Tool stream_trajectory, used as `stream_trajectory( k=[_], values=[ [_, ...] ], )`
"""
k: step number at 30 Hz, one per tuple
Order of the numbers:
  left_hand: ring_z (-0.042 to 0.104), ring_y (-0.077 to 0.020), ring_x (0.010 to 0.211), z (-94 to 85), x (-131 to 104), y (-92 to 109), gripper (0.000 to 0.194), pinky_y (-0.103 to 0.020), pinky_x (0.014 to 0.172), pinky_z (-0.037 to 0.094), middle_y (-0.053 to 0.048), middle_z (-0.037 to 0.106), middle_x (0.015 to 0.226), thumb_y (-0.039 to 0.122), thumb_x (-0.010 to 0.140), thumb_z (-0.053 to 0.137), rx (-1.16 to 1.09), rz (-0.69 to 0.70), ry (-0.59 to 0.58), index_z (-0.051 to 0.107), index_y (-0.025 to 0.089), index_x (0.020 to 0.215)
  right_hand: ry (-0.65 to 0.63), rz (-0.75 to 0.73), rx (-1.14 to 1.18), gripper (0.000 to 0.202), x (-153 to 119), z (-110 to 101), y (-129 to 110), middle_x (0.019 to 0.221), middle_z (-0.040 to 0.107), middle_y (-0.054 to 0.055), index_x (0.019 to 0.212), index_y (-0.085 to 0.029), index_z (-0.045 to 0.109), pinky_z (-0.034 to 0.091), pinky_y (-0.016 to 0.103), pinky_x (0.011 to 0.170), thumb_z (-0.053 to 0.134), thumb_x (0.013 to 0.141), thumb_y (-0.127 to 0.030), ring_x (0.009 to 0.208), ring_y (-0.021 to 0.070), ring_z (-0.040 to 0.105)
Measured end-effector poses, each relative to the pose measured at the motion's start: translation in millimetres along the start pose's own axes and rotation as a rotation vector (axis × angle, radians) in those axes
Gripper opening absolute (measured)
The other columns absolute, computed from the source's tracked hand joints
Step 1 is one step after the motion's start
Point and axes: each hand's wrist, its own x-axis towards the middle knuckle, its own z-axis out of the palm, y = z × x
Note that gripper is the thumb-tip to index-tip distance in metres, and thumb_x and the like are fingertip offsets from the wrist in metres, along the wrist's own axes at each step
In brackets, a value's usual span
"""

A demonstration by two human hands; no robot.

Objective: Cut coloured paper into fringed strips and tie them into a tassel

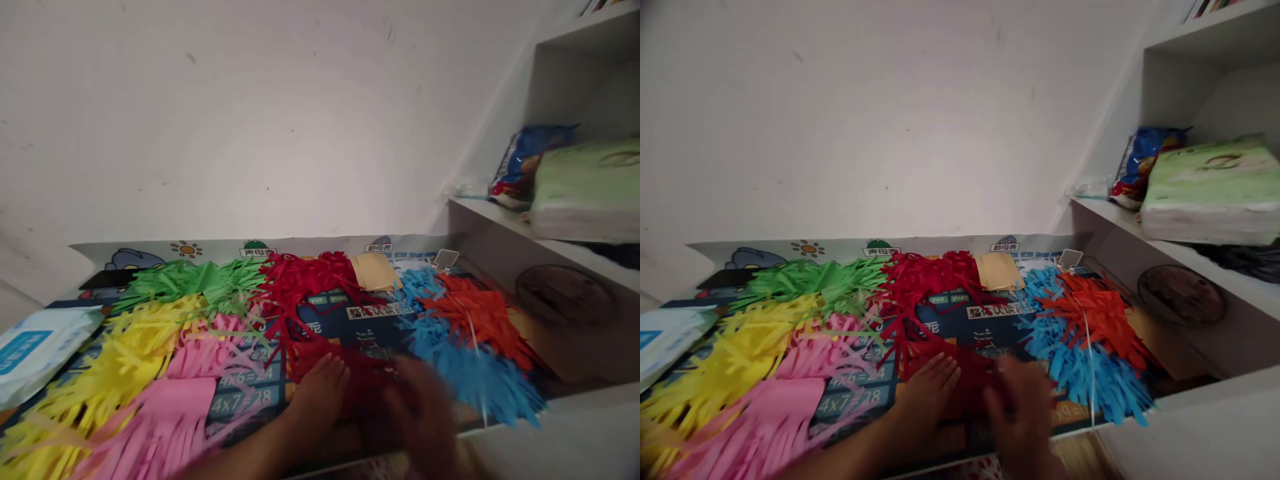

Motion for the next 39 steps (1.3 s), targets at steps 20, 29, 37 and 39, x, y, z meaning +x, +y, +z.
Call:
stream_trajectory(
  k=[20, 29, 37, 39],
  values=[
    [0.051, -0.0286, 0.123, -67.6, -100, -5, 0.048, -0.048, 0.104, 0.038, -0.005, 0.059, 0.134, 0.025, 0.081, 0.056, 0.06, -0.261, 0.194, 0.056, 0.029, 0.129, -0.579, -0.653, -0.12, 0.031, -32, 52, 11, 0.113, 0.072, -0.001, 0.108, -0.028, 0.062, 0.029, 0.044, 0.105, 0.041, 0.092, -0.012, 0.109, 0.0174, 0.063],
    [0.065, -0.0165, 0.074, -22.7, -65, 9, 0.017, -0.036, 0.083, 0.045, 0.001, 0.072, 0.074, 0.018, 0.087, 0.055, -0.407, -0.46, 0.203, 0.07, 0.026, 0.086, -0.695, -0.332, -0.066, 0.022, -26, 44, 3, 0.089, 0.074, 0.0, 0.093, -0.028, 0.066, 0.042, 0.035, 0.081, 0.045, 0.092, -0.019, 0.083, 0.0172, 0.067],
    [0.068, -0.0214, 0.066, -43.7, -31, -23, 0.017, -0.037, 0.074, 0.042, -0.002, 0.074, 0.069, 0.027, 0.088, 0.055, -0.262, -0.698, -0.074, 0.069, 0.022, 0.079, -0.569, -0.144, -0.326, 0.026, -4, 64, -4, 0.068, 0.067, 0.003, 0.07, -0.022, 0.063, 0.03, 0.036, 0.071, 0.048, 0.09, -0.03, 0.07, 0.0222, 0.059],
    [0.068, -0.0229, 0.064, -40.7, -24, -25, 0.017, -0.037, 0.072, 0.042, -0.004, 0.073, 0.066, 0.028, 0.086, 0.056, -0.243, -0.699, -0.093, 0.068, 0.021, 0.076, -0.572, -0.124, -0.314, 0.026, -3, 67, -2, 0.068, 0.066, 0.003, 0.07, -0.022, 0.063, 0.029, 0.035, 0.071, 0.049, 0.09, -0.03, 0.069, 0.0215, 0.058]
  ],
)
